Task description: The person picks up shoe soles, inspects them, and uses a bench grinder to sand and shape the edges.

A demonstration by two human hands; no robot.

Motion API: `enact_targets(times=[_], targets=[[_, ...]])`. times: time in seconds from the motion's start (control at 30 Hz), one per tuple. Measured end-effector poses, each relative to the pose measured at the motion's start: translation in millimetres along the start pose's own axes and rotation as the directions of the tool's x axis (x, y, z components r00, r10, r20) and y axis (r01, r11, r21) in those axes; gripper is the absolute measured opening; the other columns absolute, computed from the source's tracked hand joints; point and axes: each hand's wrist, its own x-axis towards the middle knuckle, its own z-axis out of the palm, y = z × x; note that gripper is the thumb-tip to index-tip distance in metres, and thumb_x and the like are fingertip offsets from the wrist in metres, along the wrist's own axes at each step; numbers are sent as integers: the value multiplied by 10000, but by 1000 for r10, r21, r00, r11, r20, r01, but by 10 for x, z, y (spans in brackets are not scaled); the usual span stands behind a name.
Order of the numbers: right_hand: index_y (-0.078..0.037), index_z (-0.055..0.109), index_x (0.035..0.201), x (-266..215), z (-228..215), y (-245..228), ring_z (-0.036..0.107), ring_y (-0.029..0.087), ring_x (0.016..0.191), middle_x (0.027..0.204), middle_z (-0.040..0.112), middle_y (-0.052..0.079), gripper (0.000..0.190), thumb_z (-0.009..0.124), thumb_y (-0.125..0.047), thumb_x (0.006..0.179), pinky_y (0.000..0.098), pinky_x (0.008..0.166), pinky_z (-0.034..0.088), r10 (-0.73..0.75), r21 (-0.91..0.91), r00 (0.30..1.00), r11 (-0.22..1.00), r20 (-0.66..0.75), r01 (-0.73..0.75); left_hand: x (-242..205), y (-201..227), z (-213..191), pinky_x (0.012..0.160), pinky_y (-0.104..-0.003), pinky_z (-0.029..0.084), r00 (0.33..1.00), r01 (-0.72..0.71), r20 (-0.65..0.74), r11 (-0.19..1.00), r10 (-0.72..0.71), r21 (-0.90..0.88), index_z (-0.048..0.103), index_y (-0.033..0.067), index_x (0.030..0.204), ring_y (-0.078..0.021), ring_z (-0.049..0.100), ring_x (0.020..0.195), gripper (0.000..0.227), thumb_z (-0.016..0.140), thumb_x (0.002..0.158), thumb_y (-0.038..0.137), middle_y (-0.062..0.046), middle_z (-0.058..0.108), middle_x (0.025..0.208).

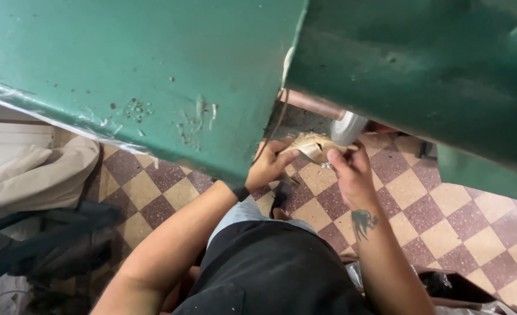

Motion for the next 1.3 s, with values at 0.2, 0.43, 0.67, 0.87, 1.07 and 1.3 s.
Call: enact_targets(times=[0.2,0.43,0.67,0.87,1.07,1.3], targets=[[-99,572,1214,-21,-309,276,629,86,894,995,603,17,278,753,-132,1005,227,783,577,-17,100,997,995,-76,25,122,-37,135,754,-468,612,997,-57,56,980,47,188,826,57,1119,-448,746,962,389,790,907,381,-207,798,888],[-106,585,1199,-56,-616,463,674,106,951,1050,619,14,237,740,-99,1020,259,829,631,-66,209,985,973,-160,99,241,718,23,722,-492,609,977,-142,213,832,30,536,829,172,925,-397,780,833,431,678,893,574,-121,779,734],[-104,591,1315,-234,-759,20,702,199,1158,1251,663,67,395,779,-148,970,367,997,652,-1,9,987,1000,-163,3,351,918,159,808,-509,621,935,-89,314,751,-163,654,793,144,911,-389,792,912,606,580,863,710,-104,804,797],[-87,696,1381,72,-963,-232,702,365,1150,1194,718,213,741,943,-412,763,507,977,578,224,-697,954,717,200,-22,230,796,160,809,-487,636,946,-141,304,710,-108,690,795,229,1028,-343,797,937,608,655,784,769,-62,807,862],[-96,778,1298,-2,-699,-176,727,297,1109,1141,762,172,624,943,-403,780,427,948,573,51,-696,990,716,134,58,42,-636,322,1197,-542,418,994,-39,-105,987,22,-158,365,-100,1618,-467,536,1376,1335,1056,570,355,-355,439,1536],[-98,826,1116,-93,-435,-266,725,203,886,950,763,100,464,937,-439,820,374,825,589,51,-684,997,729,63,6,-9,112,-176,1214,-426,457,938,328,10,878,-347,-349,403,48,1612,-385,568,1411,1043,975,768,267,-297,555,1507]])
